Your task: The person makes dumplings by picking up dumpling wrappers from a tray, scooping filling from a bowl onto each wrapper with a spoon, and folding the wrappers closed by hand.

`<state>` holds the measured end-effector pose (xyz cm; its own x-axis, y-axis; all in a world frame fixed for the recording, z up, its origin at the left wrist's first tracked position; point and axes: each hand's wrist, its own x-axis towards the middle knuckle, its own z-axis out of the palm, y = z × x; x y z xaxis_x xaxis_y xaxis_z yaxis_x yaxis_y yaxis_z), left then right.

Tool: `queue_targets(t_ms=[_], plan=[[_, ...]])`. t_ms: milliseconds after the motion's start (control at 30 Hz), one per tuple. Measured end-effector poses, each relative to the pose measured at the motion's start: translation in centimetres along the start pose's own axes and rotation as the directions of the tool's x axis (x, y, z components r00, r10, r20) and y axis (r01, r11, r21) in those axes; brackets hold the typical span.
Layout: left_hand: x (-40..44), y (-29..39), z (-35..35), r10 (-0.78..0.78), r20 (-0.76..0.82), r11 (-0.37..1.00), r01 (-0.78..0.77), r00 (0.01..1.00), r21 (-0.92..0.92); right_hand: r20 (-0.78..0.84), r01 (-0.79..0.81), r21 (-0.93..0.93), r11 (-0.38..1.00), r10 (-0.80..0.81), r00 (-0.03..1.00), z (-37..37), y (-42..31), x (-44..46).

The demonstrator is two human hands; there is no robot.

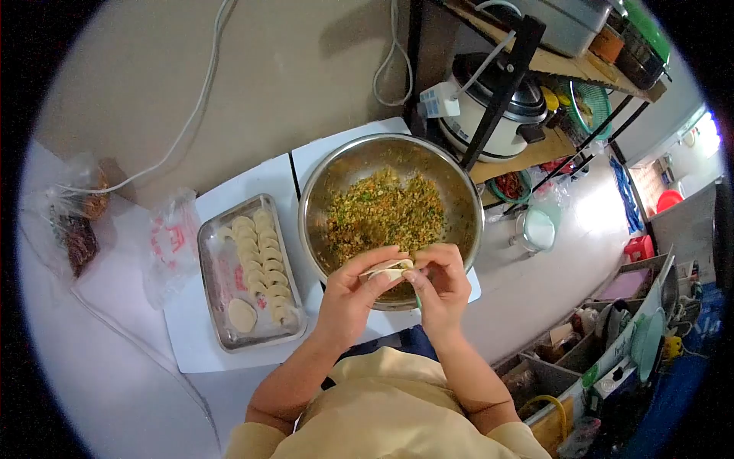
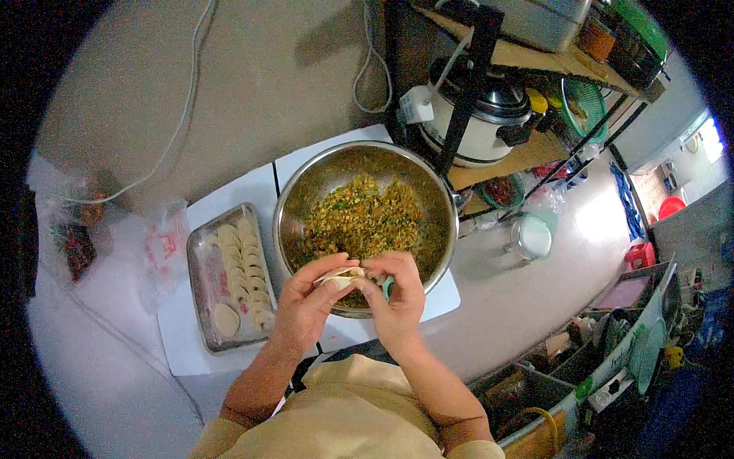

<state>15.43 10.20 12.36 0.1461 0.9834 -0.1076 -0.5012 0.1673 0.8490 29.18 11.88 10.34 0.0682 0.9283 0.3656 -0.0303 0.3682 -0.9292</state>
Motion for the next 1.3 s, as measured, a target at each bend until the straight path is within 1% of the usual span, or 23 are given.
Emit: queue_targets(t_ms=[33, 67, 100, 133, 267, 333, 400, 467, 500, 567, 600, 667, 733, 767, 867, 900, 933, 967, 1067, 1133, 1200, 1267, 1300], plan=[[0.1, 0.0, 0.4, 0.025, -0.004, 0.998, -0.025, 1.0, -0.064, -0.045, -0.08, 0.132, 0.988, 0.087, 0.995, 0.1, 0.0, 0.0], [0.2, -0.2, 0.5, 0.031, -0.007, 0.998, -0.031, 0.999, -0.061, -0.075, -0.153, 0.266, 0.952, 0.179, 0.981, 0.1, 0.0, 0.1], [0.2, -0.6, 0.5, 0.055, 0.008, 0.991, -0.053, 0.998, -0.119, -0.069, -0.151, 0.271, 0.951, 0.176, 0.982, 0.0, 0.1, 0.1], [0.3, -0.8, 0.6, 0.079, 0.022, 0.981, -0.074, 0.997, -0.176, -0.056, -0.176, 0.315, 0.933, 0.204, 0.977, -0.1, 0.4, 0.1], [0.6, -1.1, 1.1, 0.09, -0.007, 0.975, -0.089, 0.996, -0.203, -0.028, -0.225, 0.442, 0.868, 0.264, 0.964, -0.3, 0.6, 0.4], [0.7, -1.4, 1.3, 0.117, -0.004, 0.964, -0.114, 0.993, -0.239, -0.022, -0.214, 0.45, 0.867, 0.251, 0.968, -0.5, 0.8, 0.7], [0.7, -1.3, 1.7, 0.11, -0.024, 0.97, -0.113, 0.994, -0.217, -0.016, -0.207, 0.457, 0.865, 0.24, 0.971, -0.8, 0.9, 1.0], [0.7, -1.4, 1.9, 0.104, -0.04, 0.975, -0.11, 0.994, -0.195, -0.005, -0.176, 0.325, 0.929, 0.188, 0.982, -1.1, 1.0, 1.5], [0.7, -1.5, 1.9, 0.105, -0.047, 0.977, -0.112, 0.993, -0.182, 0.0, -0.176, 0.327, 0.928, 0.186, 0.983, -1.2, 0.9, 1.6], [0.7, -1.5, 2.0, 0.115, -0.057, 0.978, -0.123, 0.992, -0.169, -0.017, -0.117, 0.182, 0.976, 0.122, 0.992, -1.4, 0.6, 1.8], [0.7, -1.5, 2.1, 0.108, -0.08, 0.979, -0.12, 0.991, -0.163, -0.011, -0.113, 0.184, 0.976, 0.117, 0.993, -1.4, 0.5, 1.8], [0.7, -1.5, 2.1, 0.111, -0.106, 0.98, -0.126, 0.988, -0.156, -0.039, -0.093, 0.133, 0.987, 0.099, 0.994, -1.3, 0.1, 1.9], [0.7, -1.7, 2.0, 0.111, -0.131, 0.974, -0.134, 0.985, -0.182, -0.003, -0.061, 0.103, 0.993, 0.062, 0.998, -1.4, -0.2, 1.9], [0.6, -1.7, 2.1, 0.114, -0.133, 0.973, -0.138, 0.984, -0.183, 0.026, -0.034, 0.072, 0.997, 0.032, 0.999, -1.5, -0.2, 1.9], [0.4, -2.0, 2.4, 0.136, -0.103, 0.972, -0.153, 0.985, -0.179, 0.034, 0.011, 0.042, 0.999, -0.013, 0.999, -2.0, 0.3, 1.9], [0.3, -2.2, 2.4, 0.116, -0.107, 0.975, -0.134, 0.987, -0.178, 0.036, 0.009, 0.041, 0.999, -0.011, 0.999, -2.2, 0.4, 1.9], [0.3, -2.4, 2.4, 0.096, -0.111, 0.977, -0.115, 0.989, -0.178, 0.041, 0.053, 0.005, 0.999, -0.053, 0.998, -2.4, 0.6, 1.9], [0.2, -2.5, 2.4, 0.095, -0.111, 0.977, -0.114, 0.989, -0.18, 0.047, 0.098, -0.031, 0.995, -0.096, 0.994, -2.5, 0.6, 1.9], [0.2, -2.4, 2.4, 0.091, -0.102, 0.979, -0.108, 0.991, -0.173, 0.078, 0.142, -0.071, 0.987, -0.136, 0.988, -2.6, -0.2, 2.0], [0.3, -2.2, 2.6, 0.106, -0.154, 0.984, -0.126, 0.982, -0.127, 0.088, 0.143, -0.069, 0.987, -0.137, 0.987, -2.5, -0.1, 1.8], [0.4, -2.0, 2.7, 0.104, -0.128, 0.988, -0.117, 0.986, -0.101, 0.095, 0.141, -0.067, 0.988, -0.134, 0.986, -2.5, 0.1, 1.5], [0.4, -2.1, 2.6, 0.1, -0.102, 0.992, -0.108, 0.99, -0.071, 0.038, 0.052, -0.045, 0.998, -0.05, 0.998, -2.5, 0.4, 1.4], [0.4, -2.3, 2.6, 0.085, -0.116, 0.995, -0.09, 0.99, -0.043, 0.037, 0.051, -0.047, 0.998, -0.049, 0.998, -2.6, 0.4, 1.3]])
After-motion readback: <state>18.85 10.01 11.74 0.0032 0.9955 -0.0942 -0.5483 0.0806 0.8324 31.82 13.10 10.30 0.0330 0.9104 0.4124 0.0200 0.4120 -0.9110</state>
